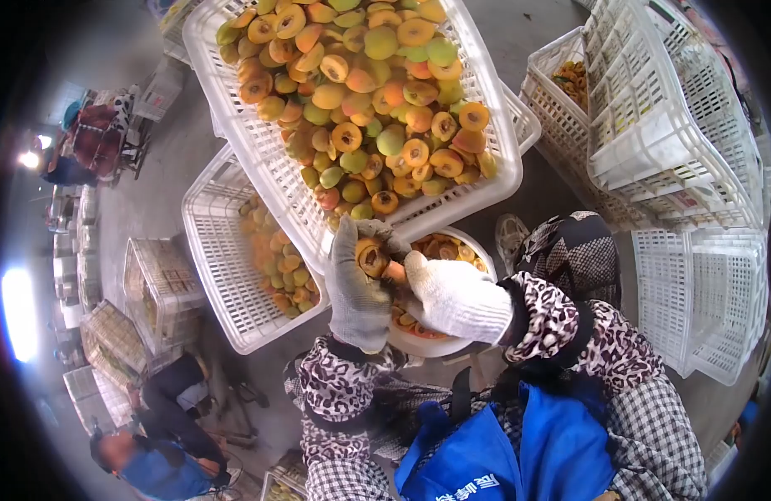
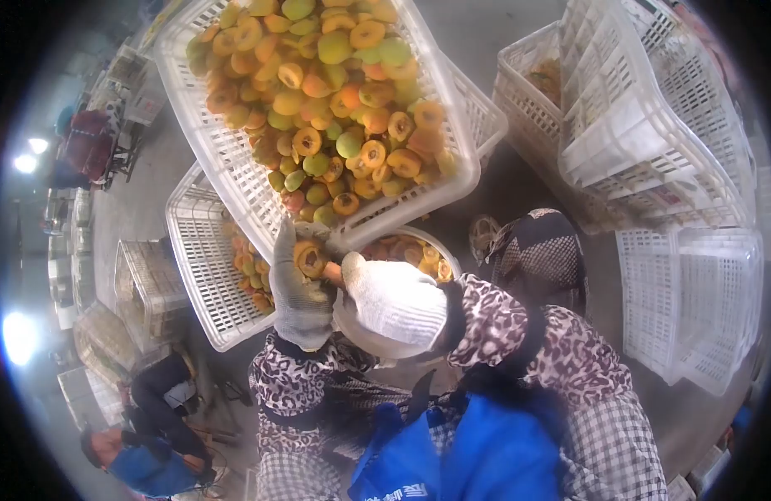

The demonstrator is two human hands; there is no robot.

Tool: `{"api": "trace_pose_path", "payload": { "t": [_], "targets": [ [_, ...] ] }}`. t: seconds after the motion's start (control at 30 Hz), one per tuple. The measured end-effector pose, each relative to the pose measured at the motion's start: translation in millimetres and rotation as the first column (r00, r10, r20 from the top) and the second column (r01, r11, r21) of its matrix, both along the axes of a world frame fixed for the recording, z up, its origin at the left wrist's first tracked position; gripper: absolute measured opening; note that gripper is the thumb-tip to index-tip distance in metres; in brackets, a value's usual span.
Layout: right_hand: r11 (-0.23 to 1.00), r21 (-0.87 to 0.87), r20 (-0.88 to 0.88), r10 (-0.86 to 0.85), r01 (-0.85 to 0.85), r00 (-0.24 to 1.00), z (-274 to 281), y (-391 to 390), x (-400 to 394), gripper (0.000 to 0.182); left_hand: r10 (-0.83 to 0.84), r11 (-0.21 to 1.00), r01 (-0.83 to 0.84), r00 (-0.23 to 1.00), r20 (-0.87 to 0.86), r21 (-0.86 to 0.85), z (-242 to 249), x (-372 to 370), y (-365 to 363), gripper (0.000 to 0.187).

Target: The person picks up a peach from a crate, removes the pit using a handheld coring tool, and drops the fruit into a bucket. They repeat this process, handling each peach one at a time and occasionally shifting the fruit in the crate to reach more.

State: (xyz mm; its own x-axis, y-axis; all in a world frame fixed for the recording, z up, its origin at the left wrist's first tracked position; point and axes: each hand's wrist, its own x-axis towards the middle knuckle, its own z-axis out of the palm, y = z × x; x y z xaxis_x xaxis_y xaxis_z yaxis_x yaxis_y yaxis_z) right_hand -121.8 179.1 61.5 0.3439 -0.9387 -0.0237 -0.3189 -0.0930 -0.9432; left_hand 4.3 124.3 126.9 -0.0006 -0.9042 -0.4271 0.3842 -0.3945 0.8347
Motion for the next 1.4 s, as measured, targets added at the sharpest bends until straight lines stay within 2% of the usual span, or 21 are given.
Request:
{"api": "trace_pose_path", "payload": {
  "t": [0.17,0.23,0.3,0.37,0.43,0.5,0.57,0.63,0.7,0.77,0.8,0.83,0.87,0.9,0.97,1.03,1.1,1.13,1.23,1.37,1.4],
  "targets": [
    [0.96,0.273,-0.185,0.118,-0.064,0.976,49,-18,-11,0.027,-0.096,0.989,0.113,0.98,0.175,-0.091,-8,4,1,0.038],
    [0.792,0.488,0.577,0.022,-0.367,0.816,42,-19,-13,0.02,-0.123,0.986,0.141,0.976,0.182,-0.089,-6,0,0,0.037],
    [0.595,0.695,0.527,-0.039,-0.404,0.849,54,-26,-26,0.016,0.018,0.999,-0.017,1.0,-0.022,0.048,1,-8,-2,0.036],
    [0.214,0.598,0.789,-0.324,-0.772,0.521,44,-29,-30,0.015,-0.089,0.986,0.107,0.986,0.141,-0.128,0,-7,2,0.035],
    [0.297,0.678,0.735,-0.304,-0.673,0.606,41,-23,-28,0.013,-0.155,0.929,0.245,0.938,0.31,-0.277,-4,-1,2,0.034],
    [0.463,0.684,0.682,-0.131,-0.564,0.719,26,-21,-26,0.014,-0.282,0.957,0.29,0.922,-0.265,-0.009,-16,15,-4,0.032],
    [0.538,0.621,0.692,-0.035,-0.57,0.721,27,-28,-26,0.019,-0.222,0.953,0.291,0.863,-0.454,0.086,-23,26,-4,0.036],
    [0.68,0.489,0.296,0.459,-0.546,0.838,33,-33,-32,0.029,-0.141,0.933,0.311,0.776,-0.615,0.179,-23,36,-2,0.041],
    [0.843,0.277,0.041,0.469,-0.461,0.882,33,-22,-40,0.029,-0.19,0.982,0.189,0.963,0.193,0.024,-19,49,-1,0.04],
    [0.946,0.057,-0.342,0.319,-0.32,0.884,19,-4,-49,0.029,0.393,0.731,0.494,0.259,0.882,-0.471,-22,76,-28,0.036],
    [0.927,0.125,-0.562,0.359,-0.352,0.745,-8,3,-50,0.027,0.391,0.734,0.493,0.257,0.884,-0.468,-23,81,-33,0.036],
    [0.91,0.199,-0.739,0.383,-0.363,0.555,-33,8,-54,0.025,0.585,0.727,0.441,0.001,0.811,-0.526,-15,80,-39,0.035],
    [0.961,0.156,-0.658,0.275,-0.23,0.701,-29,16,-68,0.021,0.71,0.695,0.409,-0.263,0.653,-0.591,-9,78,-41,0.033],
    [0.964,0.154,-0.653,0.265,-0.217,0.71,-32,15,-67,0.021,0.714,0.689,0.424,-0.258,0.651,-0.588,-20,76,-51,0.033],
    [0.945,0.117,-0.753,0.286,-0.307,0.593,-41,19,-67,0.02,0.257,0.775,0.532,0.227,0.939,-0.341,-61,71,-68,0.029],
    [0.972,0.087,-0.711,0.214,-0.218,0.67,-42,26,-65,0.019,0.038,0.762,0.646,-0.115,0.993,0.046,-81,34,-91,0.036],
    [0.849,-0.038,-0.984,-0.122,-0.527,-0.126,-32,38,-63,0.016,-0.074,0.768,0.604,-0.247,0.966,0.213,-113,16,-102,0.035],
    [0.931,-0.015,-0.875,0.165,-0.365,0.456,-44,24,-70,0.017,-0.196,0.757,0.532,-0.37,0.908,0.38,-118,6,-105,0.034],
    [0.902,-0.128,-0.789,0.16,-0.413,0.593,-34,30,-87,0.021,-0.157,0.753,0.553,-0.375,0.913,0.357,-122,4,-107,0.039],
    [0.91,-0.415,-0.394,-0.182,0.003,0.901,-30,16,-76,0.034,-0.021,0.678,0.703,-0.274,0.961,0.216,-113,16,-100,0.043],
    [1.0,-0.003,-0.508,-0.015,0.016,0.861,-7,12,-77,0.039,-0.02,0.677,0.702,-0.28,0.96,0.219,-111,18,-95,0.043]
  ]
}}
